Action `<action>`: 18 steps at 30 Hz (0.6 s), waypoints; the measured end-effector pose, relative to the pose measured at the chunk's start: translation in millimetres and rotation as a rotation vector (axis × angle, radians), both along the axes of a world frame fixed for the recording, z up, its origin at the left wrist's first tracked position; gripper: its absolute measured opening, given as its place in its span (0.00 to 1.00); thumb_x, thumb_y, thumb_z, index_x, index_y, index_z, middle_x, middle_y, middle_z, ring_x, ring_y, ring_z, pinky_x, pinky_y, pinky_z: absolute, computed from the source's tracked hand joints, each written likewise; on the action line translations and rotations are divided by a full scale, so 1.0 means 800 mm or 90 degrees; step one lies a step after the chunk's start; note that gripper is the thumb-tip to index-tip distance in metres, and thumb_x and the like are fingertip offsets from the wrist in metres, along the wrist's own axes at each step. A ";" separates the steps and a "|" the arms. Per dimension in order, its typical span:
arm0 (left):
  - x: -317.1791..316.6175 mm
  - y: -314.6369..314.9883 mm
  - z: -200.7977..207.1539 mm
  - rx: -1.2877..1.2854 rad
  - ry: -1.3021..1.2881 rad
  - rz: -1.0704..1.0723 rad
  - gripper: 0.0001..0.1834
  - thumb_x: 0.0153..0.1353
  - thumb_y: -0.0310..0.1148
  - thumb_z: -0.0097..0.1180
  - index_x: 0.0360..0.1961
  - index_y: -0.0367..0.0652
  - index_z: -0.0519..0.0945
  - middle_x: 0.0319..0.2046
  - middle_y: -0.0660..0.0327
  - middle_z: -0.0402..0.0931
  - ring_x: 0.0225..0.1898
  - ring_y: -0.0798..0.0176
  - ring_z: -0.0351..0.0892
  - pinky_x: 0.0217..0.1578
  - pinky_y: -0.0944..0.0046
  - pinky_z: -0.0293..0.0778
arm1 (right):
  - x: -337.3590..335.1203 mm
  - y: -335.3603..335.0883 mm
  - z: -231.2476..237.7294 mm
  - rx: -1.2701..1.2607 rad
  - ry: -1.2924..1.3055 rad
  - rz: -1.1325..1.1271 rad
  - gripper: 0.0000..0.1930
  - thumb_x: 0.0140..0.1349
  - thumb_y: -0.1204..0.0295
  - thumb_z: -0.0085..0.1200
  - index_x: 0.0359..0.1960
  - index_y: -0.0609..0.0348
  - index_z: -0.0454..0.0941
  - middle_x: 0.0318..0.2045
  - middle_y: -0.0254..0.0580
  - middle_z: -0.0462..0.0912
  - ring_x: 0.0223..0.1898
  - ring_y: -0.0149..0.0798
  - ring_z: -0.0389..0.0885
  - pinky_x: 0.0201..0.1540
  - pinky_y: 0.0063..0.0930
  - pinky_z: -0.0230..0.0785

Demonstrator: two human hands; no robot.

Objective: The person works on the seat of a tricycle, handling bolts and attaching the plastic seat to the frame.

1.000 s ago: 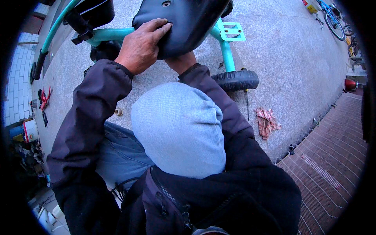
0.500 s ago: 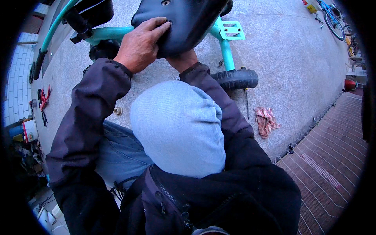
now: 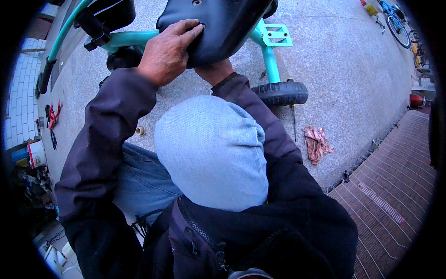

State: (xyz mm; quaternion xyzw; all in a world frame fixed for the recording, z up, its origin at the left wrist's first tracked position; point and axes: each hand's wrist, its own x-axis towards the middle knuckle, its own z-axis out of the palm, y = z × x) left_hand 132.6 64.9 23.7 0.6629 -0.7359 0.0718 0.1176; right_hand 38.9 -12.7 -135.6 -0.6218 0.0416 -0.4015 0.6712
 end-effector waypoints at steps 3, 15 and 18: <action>0.001 0.000 -0.001 0.004 0.005 -0.002 0.32 0.50 0.15 0.50 0.60 0.46 0.70 0.59 0.56 0.67 0.57 0.49 0.70 0.58 0.57 0.69 | 0.002 -0.001 -0.005 -0.012 -0.021 -0.018 0.25 0.68 0.66 0.43 0.66 0.55 0.56 0.64 0.43 0.63 0.65 0.41 0.61 0.69 0.38 0.52; 0.002 0.000 -0.003 -0.001 0.000 0.000 0.33 0.49 0.15 0.50 0.59 0.46 0.70 0.59 0.56 0.67 0.57 0.48 0.71 0.58 0.57 0.69 | -0.006 0.000 -0.001 0.055 0.005 0.004 0.26 0.68 0.66 0.43 0.66 0.56 0.55 0.65 0.43 0.62 0.66 0.42 0.59 0.71 0.39 0.46; 0.002 0.000 -0.004 0.001 -0.005 0.006 0.34 0.47 0.14 0.50 0.59 0.47 0.70 0.59 0.56 0.67 0.57 0.48 0.71 0.58 0.56 0.69 | -0.007 -0.003 0.002 -0.103 0.085 -0.051 0.27 0.67 0.65 0.44 0.66 0.56 0.55 0.65 0.44 0.62 0.66 0.43 0.58 0.71 0.39 0.44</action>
